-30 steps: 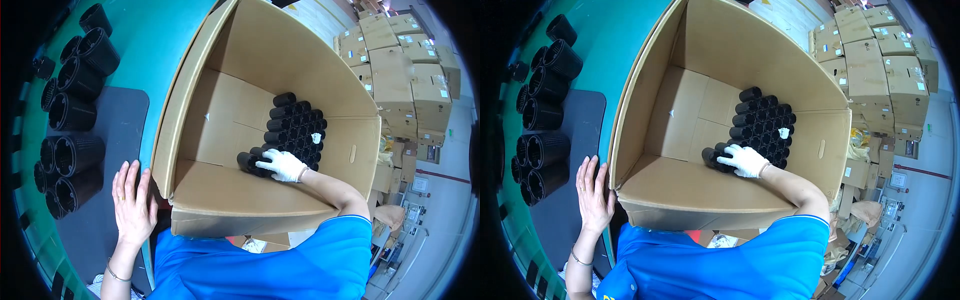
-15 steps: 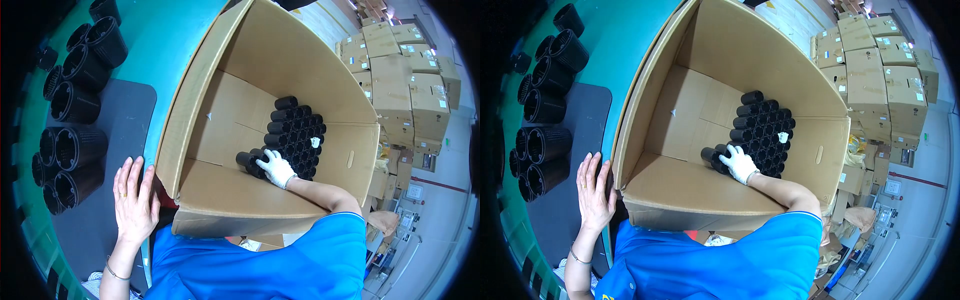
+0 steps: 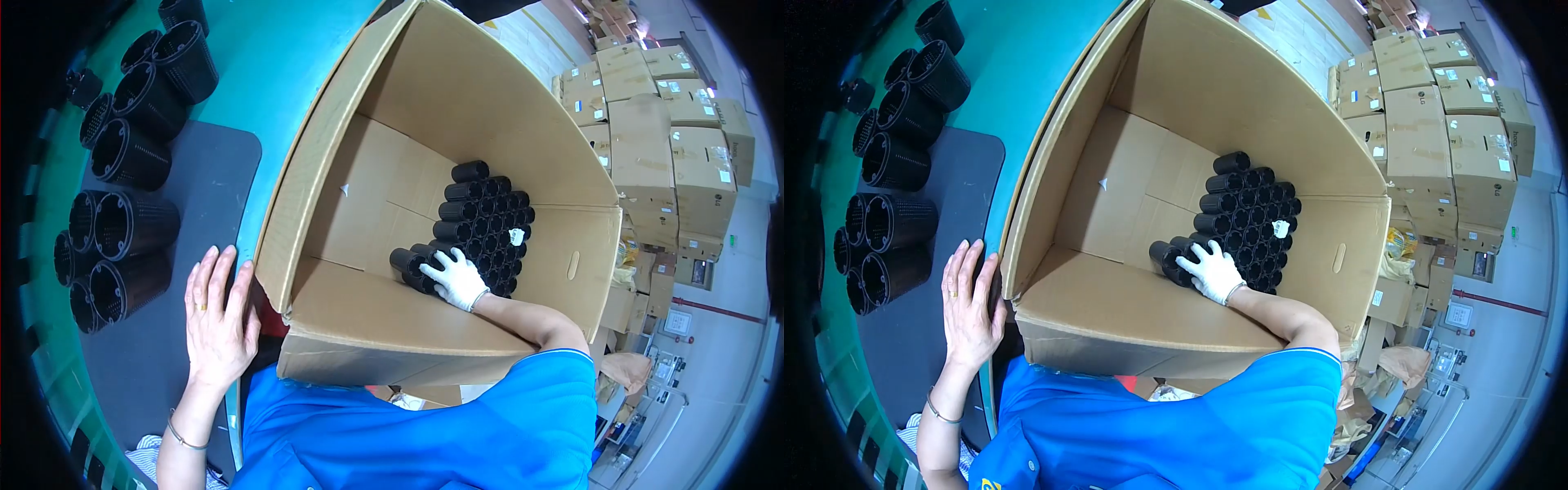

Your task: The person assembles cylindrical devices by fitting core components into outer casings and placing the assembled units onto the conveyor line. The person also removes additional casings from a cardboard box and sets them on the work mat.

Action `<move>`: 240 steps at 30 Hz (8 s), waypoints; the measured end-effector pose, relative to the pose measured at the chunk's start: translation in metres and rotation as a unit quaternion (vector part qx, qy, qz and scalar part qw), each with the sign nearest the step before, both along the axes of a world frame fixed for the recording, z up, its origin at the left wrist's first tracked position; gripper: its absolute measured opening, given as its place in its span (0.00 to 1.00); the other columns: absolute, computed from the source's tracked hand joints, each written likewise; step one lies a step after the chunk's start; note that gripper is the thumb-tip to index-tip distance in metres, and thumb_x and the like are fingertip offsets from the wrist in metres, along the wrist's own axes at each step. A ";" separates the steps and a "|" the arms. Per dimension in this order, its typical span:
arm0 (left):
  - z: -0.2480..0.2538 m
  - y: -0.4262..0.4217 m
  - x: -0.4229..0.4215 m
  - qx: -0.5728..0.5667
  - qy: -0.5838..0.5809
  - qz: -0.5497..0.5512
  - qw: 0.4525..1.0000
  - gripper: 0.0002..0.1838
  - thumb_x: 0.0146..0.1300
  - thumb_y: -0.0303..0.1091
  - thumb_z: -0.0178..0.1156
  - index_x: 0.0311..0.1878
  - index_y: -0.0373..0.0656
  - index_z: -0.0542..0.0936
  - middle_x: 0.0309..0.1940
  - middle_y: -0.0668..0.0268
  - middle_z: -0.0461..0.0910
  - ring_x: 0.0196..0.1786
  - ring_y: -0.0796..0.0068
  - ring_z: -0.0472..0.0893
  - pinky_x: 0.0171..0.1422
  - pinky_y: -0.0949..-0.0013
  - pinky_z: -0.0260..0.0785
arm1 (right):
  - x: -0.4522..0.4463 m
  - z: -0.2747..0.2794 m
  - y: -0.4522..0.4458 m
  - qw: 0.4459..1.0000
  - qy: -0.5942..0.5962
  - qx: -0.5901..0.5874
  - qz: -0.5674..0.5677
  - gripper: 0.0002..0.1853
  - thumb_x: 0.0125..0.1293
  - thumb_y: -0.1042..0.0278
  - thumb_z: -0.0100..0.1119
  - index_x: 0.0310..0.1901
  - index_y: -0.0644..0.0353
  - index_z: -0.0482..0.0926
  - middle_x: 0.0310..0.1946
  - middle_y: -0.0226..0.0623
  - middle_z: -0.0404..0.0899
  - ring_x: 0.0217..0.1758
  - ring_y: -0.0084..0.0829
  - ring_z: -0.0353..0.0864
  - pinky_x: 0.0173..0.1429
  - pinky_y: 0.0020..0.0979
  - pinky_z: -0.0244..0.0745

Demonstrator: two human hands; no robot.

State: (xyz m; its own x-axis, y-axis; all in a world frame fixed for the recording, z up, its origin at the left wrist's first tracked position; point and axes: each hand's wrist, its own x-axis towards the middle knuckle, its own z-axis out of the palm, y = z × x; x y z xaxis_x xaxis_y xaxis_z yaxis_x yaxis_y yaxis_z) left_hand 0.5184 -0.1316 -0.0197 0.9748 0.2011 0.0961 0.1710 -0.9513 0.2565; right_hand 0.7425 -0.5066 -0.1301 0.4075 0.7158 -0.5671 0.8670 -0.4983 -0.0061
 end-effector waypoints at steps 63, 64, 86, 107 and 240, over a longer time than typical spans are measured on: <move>0.038 0.070 -0.193 -0.541 -0.418 0.276 0.676 0.17 0.59 0.22 0.55 0.53 0.39 0.75 0.49 0.60 0.77 0.52 0.70 0.77 0.58 0.70 0.69 | -0.199 0.384 0.307 0.846 0.016 0.328 0.420 0.19 0.40 0.74 0.65 0.39 0.50 0.78 0.51 0.39 0.69 0.51 0.46 0.67 0.54 0.44 0.68; 0.040 0.081 -0.206 -0.536 -0.424 0.281 0.674 0.17 0.59 0.22 0.55 0.53 0.39 0.75 0.49 0.60 0.77 0.52 0.70 0.77 0.58 0.70 0.69 | -0.215 0.377 0.325 0.844 0.067 0.302 0.438 0.18 0.42 0.75 0.64 0.39 0.50 0.78 0.51 0.40 0.69 0.50 0.46 0.67 0.53 0.43 0.70; -0.005 0.166 -0.169 -0.576 -0.478 0.228 0.623 0.32 0.72 0.53 0.44 0.69 0.38 0.63 0.68 0.54 0.63 0.71 0.64 0.61 0.74 0.66 0.50 | -0.233 0.287 0.399 0.845 0.158 0.466 0.212 0.23 0.46 0.79 0.65 0.48 0.55 0.82 0.56 0.41 0.73 0.53 0.36 0.76 0.54 0.31 0.74; 0.007 0.222 -0.092 -0.632 -0.348 0.190 0.666 0.37 0.69 0.65 0.37 0.65 0.42 0.70 0.55 0.54 0.76 0.60 0.66 0.73 0.69 0.64 0.60 | -0.265 0.181 0.337 0.831 0.239 0.500 0.046 0.29 0.53 0.64 0.68 0.59 0.53 0.73 0.28 0.30 0.74 0.24 0.25 0.71 0.30 0.24 0.69; 0.085 0.128 -0.337 -0.385 -0.158 0.341 0.843 0.38 0.40 0.38 0.78 0.58 0.39 0.75 0.49 0.57 0.80 0.44 0.63 0.81 0.49 0.66 0.74 | -0.319 0.135 0.487 0.620 0.683 0.379 -0.071 0.15 0.54 0.74 0.57 0.44 0.64 0.73 0.23 0.29 0.72 0.20 0.16 0.63 0.23 0.18 0.57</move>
State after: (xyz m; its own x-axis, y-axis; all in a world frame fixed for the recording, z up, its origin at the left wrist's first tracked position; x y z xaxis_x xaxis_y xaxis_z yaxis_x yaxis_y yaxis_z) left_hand 0.1810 -0.0037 0.0654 0.5576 0.8257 -0.0853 0.4185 -0.1909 0.8879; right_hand 0.4231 -0.0196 0.0045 0.0068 0.9997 0.0251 -0.2572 0.0260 -0.9660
